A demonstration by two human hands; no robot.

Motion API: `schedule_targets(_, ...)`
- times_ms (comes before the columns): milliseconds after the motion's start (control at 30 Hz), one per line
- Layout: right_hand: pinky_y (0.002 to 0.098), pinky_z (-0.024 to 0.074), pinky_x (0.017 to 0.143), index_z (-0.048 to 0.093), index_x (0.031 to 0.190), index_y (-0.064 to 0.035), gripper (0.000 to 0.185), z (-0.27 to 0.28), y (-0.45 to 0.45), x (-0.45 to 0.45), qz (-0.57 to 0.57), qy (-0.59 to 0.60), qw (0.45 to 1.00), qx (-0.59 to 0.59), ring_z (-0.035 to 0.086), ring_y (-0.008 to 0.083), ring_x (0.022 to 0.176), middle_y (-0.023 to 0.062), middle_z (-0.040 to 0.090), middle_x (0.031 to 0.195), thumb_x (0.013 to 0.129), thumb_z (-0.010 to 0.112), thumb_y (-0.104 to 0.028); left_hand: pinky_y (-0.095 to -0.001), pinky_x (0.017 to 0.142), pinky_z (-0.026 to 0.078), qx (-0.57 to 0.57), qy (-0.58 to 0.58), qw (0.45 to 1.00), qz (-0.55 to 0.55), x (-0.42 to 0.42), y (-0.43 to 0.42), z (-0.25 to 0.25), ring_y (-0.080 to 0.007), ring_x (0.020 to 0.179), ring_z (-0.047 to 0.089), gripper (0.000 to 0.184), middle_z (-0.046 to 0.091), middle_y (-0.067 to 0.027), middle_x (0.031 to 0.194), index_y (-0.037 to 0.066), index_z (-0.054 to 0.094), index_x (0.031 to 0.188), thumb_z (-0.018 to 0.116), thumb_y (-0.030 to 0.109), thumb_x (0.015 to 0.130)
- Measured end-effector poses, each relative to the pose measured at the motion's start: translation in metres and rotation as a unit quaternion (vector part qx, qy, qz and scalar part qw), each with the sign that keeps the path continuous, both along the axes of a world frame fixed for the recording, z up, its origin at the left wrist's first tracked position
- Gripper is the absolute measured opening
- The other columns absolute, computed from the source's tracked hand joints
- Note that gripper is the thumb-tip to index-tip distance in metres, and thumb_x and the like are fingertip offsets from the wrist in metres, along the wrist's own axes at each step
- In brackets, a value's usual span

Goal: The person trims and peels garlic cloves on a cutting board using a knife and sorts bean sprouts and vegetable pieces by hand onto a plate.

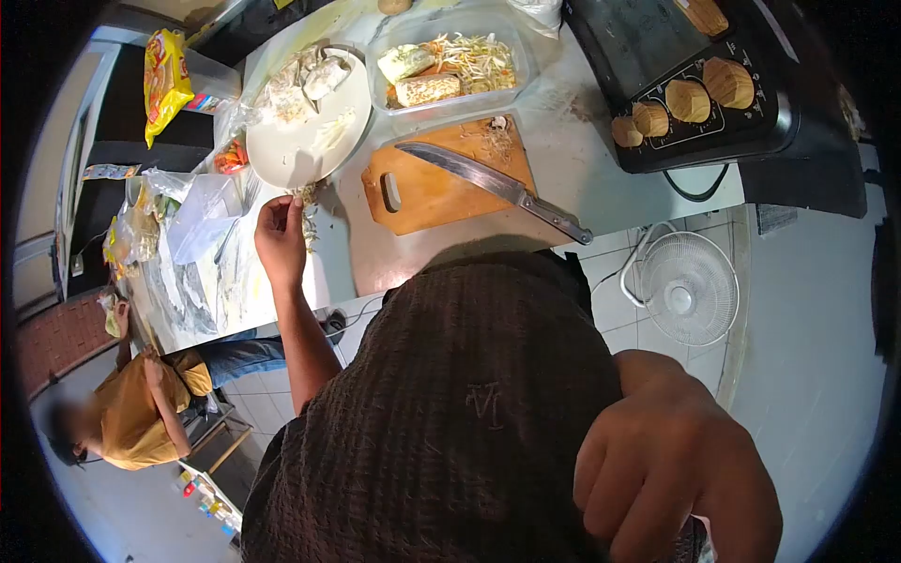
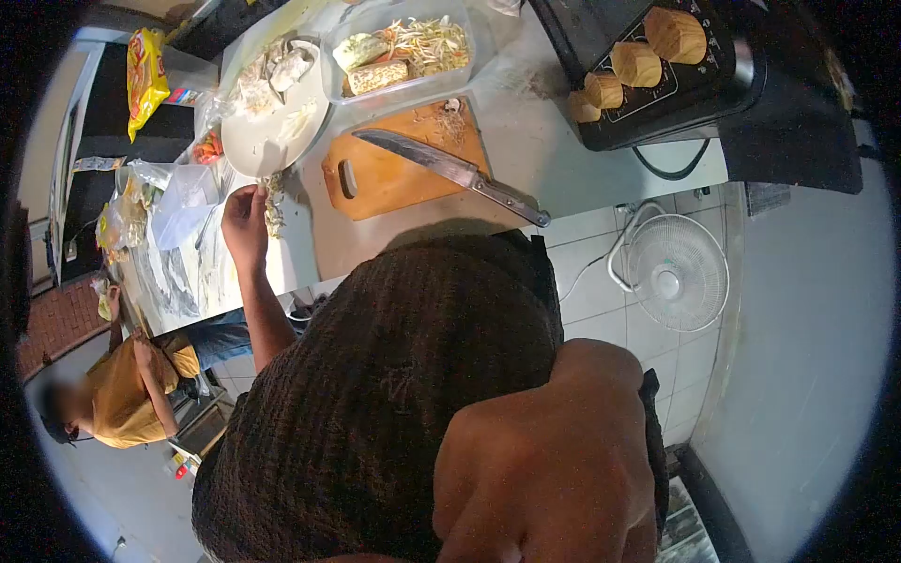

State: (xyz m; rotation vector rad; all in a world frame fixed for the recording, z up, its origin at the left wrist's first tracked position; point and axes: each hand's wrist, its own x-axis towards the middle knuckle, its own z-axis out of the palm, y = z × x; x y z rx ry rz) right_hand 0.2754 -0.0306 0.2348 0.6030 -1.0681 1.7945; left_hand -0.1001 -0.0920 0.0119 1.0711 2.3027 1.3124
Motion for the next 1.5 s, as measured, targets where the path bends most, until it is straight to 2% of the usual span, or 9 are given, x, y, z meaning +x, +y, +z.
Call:
schedule_targets(533,0.0212,0.0184,0.031,0.074,0.119,-0.0240,0.028,0.007,0.013,0.006,0.085,-0.047,0.995,-0.015,0.032,0.0031,0.035,-0.0023,0.046,0.054,0.099,0.065,-0.042,-0.0246,0.078,0.051,-0.029,-0.065,0.997,-0.036,0.013,0.005,0.000,-0.0100,0.086,0.065,0.016,0.071,-0.0053,0.093,-0.003,0.066,0.104,0.070,0.012,0.098)
schedule_targets(667,0.0269,0.0320,0.039,0.052,0.111,-0.0200,0.012,-0.015,0.013,0.037,0.084,-0.157,0.983,-0.053,0.048,0.0171,0.043,0.0100,0.057,0.063,0.104,0.047,-0.029,-0.0252,0.078,0.052,-0.027,-0.066,0.995,-0.068,0.029,0.009,-0.004,-0.0104,0.085,0.065,0.016,0.072,-0.0052,0.093,-0.002,0.067,0.105,0.071,0.012,0.097)
schedule_targets(700,0.0268,0.0349,0.043,0.055,0.101,-0.0125,0.013,-0.038,0.009,0.038,-0.092,-0.223,0.936,-0.255,0.048,0.0142,0.050,0.0053,0.055,0.071,0.091,0.064,-0.015,-0.0255,0.078,0.052,-0.024,-0.062,0.995,-0.079,0.036,0.010,-0.003,-0.0106,0.084,0.066,0.017,0.072,-0.0058,0.093,-0.001,0.067,0.106,0.072,0.012,0.096)
schedule_targets(767,0.0232,0.0406,0.054,0.062,0.089,-0.0035,0.025,-0.102,0.045,0.044,-0.403,-0.402,0.822,0.002,0.049,0.0080,0.062,-0.0009,0.056,0.079,0.078,0.082,0.005,-0.0256,0.077,0.052,-0.027,-0.083,0.989,-0.117,0.050,0.013,-0.003,-0.0112,0.083,0.066,0.020,0.072,-0.0067,0.094,-0.001,0.067,0.107,0.073,0.013,0.095)
schedule_targets(833,0.0213,0.0430,0.059,0.072,0.081,-0.0032,0.017,-0.138,0.048,0.046,-0.448,-0.619,0.644,-0.030,0.054,0.0039,0.069,-0.0006,0.064,0.079,0.076,0.088,-0.003,-0.0257,0.077,0.052,-0.078,-0.084,0.985,-0.129,0.075,0.024,0.014,-0.0110,0.083,0.066,0.018,0.073,-0.0072,0.092,-0.002,0.068,0.106,0.072,0.012,0.096)
schedule_targets(1033,0.0343,0.0509,0.070,0.075,0.101,-0.0024,0.025,-0.204,0.048,0.040,-0.479,-0.674,0.562,-0.003,0.067,0.0230,0.082,0.0122,0.068,0.091,0.086,0.081,-0.022,-0.0262,0.078,0.052,-0.063,-0.123,0.973,-0.185,0.104,0.041,-0.002,-0.0094,0.083,0.065,0.018,0.072,-0.0055,0.090,-0.002,0.070,0.103,0.071,0.014,0.096)
schedule_targets(1100,0.0446,0.0500,0.082,0.066,0.115,-0.0096,0.042,-0.215,0.048,0.036,-0.536,-0.675,0.458,0.218,0.065,0.0321,0.092,0.0130,0.067,0.100,0.082,0.082,-0.031,-0.0274,0.077,0.052,-0.051,-0.120,0.974,-0.187,0.109,0.042,-0.006,-0.0104,0.081,0.065,0.017,0.072,-0.0062,0.089,-0.001,0.070,0.104,0.070,0.014,0.097)
schedule_targets(1167,0.0480,0.0459,0.087,0.058,0.120,-0.0118,0.056,-0.221,0.047,0.034,-0.502,-0.715,0.445,0.198,0.061,0.0349,0.099,0.0102,0.065,0.100,0.077,0.085,-0.035,-0.0286,0.076,0.053,-0.063,-0.081,0.974,-0.202,0.113,0.043,-0.008,-0.0123,0.080,0.066,0.016,0.072,-0.0085,0.088,-0.001,0.070,0.105,0.068,0.012,0.096)
schedule_targets(1500,0.0504,0.0501,0.074,0.062,0.107,-0.0053,0.022,-0.219,0.035,0.027,-0.386,-0.751,0.492,0.214,0.065,0.0430,0.087,0.0193,0.067,0.092,0.096,0.065,-0.024,-0.0317,0.083,0.055,-0.076,-0.030,0.972,-0.222,0.124,0.051,-0.013,-0.0186,0.089,0.071,0.019,0.073,-0.0120,0.098,0.001,0.071,0.111,0.067,0.014,0.097)
